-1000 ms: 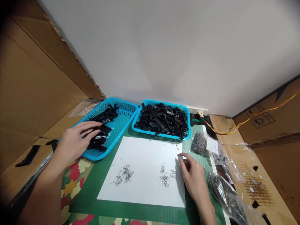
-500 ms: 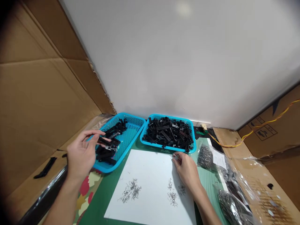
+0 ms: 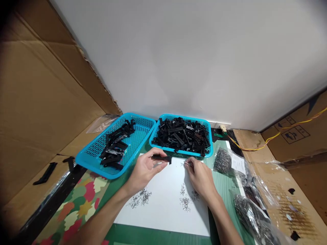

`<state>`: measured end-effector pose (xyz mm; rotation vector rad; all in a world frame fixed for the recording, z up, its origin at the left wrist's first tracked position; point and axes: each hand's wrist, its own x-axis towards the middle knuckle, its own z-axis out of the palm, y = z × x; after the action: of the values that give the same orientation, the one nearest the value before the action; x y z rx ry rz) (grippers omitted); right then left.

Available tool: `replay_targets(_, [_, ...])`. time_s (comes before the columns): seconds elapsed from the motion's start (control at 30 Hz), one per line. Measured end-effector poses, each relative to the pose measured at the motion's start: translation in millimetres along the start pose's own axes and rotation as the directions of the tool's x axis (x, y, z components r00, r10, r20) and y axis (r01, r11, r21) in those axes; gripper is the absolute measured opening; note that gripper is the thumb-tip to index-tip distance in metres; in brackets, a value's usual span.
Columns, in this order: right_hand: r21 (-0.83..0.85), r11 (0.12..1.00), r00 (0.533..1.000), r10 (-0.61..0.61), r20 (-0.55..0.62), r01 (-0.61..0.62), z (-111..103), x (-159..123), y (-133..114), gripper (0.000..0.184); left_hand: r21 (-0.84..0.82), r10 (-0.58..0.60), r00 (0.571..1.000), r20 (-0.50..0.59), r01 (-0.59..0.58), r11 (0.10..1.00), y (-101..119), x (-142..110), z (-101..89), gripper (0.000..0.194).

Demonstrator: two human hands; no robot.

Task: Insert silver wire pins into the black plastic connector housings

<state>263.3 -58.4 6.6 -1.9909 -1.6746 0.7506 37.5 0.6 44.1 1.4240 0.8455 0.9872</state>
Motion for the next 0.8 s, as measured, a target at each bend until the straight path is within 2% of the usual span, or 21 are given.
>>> replay_targets(0.2, [-0.006, 0.999, 0.999, 0.044, -0.032, -0.044, 0, 1, -7, 0.02, -0.059, -0.103, 0.993, 0.061, 0.106, 0.993, -10, -7, 8.5, 0.021])
replay_targets(0.47, [-0.042, 0.998, 0.999, 0.039, 0.027, -0.038, -2, -3, -6, 0.016, -0.152, -0.132, 0.988, -0.073, 0.12, 0.981, -20, -5, 2.4, 0.027])
replay_targets(0.63, [-0.038, 0.999, 0.997, 0.011, 0.08, -0.008, -4, -8, 0, 0.018, -0.277, -0.168, 0.984, -0.063, 0.144, 0.95, -22, -2, -3.5, 0.036])
replay_targets(0.7, [0.022, 1.0, 0.996, -0.008, 0.087, 0.007, -5, -10, 1, 0.019, -0.324, -0.176, 0.983, -0.051, 0.15, 0.934, -23, -1, -3.6, 0.043])
replay_targets(0.8, [0.233, 0.972, 0.999, -0.031, 0.043, 0.02, -8, -12, -3, 0.024, -0.336, -0.177, 0.983, -0.04, 0.154, 0.929, -22, -2, -2.3, 0.049])
